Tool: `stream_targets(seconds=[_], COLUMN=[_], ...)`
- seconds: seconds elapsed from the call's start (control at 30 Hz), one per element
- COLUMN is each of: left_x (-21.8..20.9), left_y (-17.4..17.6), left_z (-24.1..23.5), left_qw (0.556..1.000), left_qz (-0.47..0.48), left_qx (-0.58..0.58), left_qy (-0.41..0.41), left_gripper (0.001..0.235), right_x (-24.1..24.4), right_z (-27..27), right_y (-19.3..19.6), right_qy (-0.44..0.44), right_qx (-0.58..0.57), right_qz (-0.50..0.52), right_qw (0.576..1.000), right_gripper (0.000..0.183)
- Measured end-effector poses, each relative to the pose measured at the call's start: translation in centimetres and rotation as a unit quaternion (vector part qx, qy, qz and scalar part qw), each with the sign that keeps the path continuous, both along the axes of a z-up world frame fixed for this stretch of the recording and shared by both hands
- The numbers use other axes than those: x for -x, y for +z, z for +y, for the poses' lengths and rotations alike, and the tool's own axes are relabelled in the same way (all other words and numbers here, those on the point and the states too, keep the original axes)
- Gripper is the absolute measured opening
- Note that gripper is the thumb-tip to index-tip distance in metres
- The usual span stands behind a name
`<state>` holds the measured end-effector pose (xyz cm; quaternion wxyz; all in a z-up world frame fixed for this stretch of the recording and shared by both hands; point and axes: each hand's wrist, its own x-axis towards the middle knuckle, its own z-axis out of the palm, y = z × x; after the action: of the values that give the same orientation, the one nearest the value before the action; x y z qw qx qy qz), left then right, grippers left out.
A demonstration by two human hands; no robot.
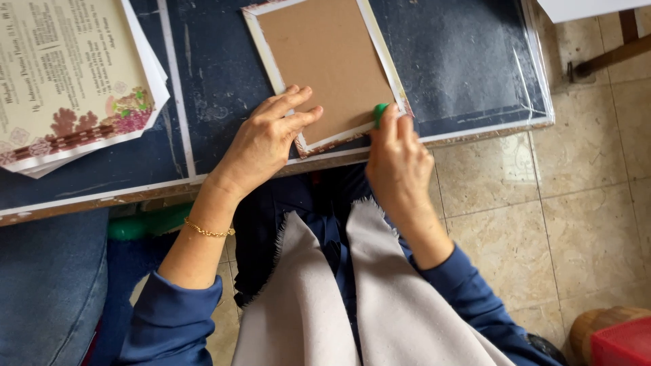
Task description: Manually assembling invitations by applying glue to cardboard backings and attaching printed sheets.
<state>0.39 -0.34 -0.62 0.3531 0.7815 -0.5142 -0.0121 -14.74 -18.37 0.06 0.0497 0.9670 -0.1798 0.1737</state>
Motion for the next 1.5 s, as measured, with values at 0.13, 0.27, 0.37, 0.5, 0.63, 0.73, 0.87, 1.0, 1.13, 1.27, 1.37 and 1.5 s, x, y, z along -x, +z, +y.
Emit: stream_targets(seconds=[0.13, 0.27, 0.37, 0.5, 0.63, 0.73, 0.87, 1.0, 1.13, 1.27, 1.37, 1.5], left_x=[-0.6, -0.4, 2.9, 7.7, 7.1, 5.3, 0.1, -3.6, -3.9, -7.8, -9.0, -6.8], left_y=[1.6, 1.1, 0.1, 0.7, 8.3, 15.4, 17.8, 16.2, 14.5, 6.3, 2.1, 0.4], left_z=[-0.5, -1.8, -3.0, -1.9, -0.1, 1.3, -0.8, -2.4, -4.3, -7.7, -7.7, -4.8], left_qw=[0.999, 0.991, 0.974, 0.936, 0.929, 0.972, 0.957, 0.958, 0.956, 0.971, 0.973, 0.946], left_qz=[0.017, -0.118, -0.219, -0.347, -0.365, -0.208, -0.221, -0.193, -0.185, -0.013, 0.084, 0.198], left_qx=[-0.026, -0.054, -0.036, -0.02, 0.058, 0.099, 0.18, 0.209, 0.224, 0.239, 0.214, 0.219], left_qy=[-0.018, 0.018, 0.047, 0.047, 0.017, 0.044, 0.052, 0.02, 0.035, -0.018, 0.034, 0.137], left_gripper=[0.025, 0.019, 0.05, 0.025, 0.012, 0.027, 0.013, 0.014, 0.014, 0.009, 0.035, 0.049], right_x=[-1.1, -0.6, 2.4, 5.7, 7.2, 7.5, 6.9, 6.3, 5.5, 2.6, -1.2, -10.7], right_z=[7.7, 8.6, 7.0, 2.5, -0.9, -1.8, -2.2, -2.6, -2.2, -1.2, -1.1, -3.6], right_y=[0.6, -1.3, -0.9, 0.8, 0.4, 2.0, 5.9, 8.7, 9.2, 7.5, 4.1, -0.6], right_qy=[0.075, 0.232, 0.325, 0.334, 0.284, 0.247, 0.32, 0.372, 0.381, 0.413, 0.456, 0.488], right_qx=[0.006, -0.125, -0.247, -0.378, -0.358, -0.379, -0.381, -0.358, -0.261, -0.155, -0.113, -0.061], right_qz=[-0.013, -0.034, 0.027, 0.179, 0.186, 0.225, 0.173, 0.11, 0.07, 0.016, 0.04, -0.068], right_qw=[0.997, 0.964, 0.912, 0.845, 0.87, 0.863, 0.85, 0.85, 0.884, 0.897, 0.882, 0.868], right_gripper=[0.047, 0.039, 0.029, 0.02, 0.022, 0.034, 0.036, 0.036, 0.038, 0.035, 0.037, 0.022])
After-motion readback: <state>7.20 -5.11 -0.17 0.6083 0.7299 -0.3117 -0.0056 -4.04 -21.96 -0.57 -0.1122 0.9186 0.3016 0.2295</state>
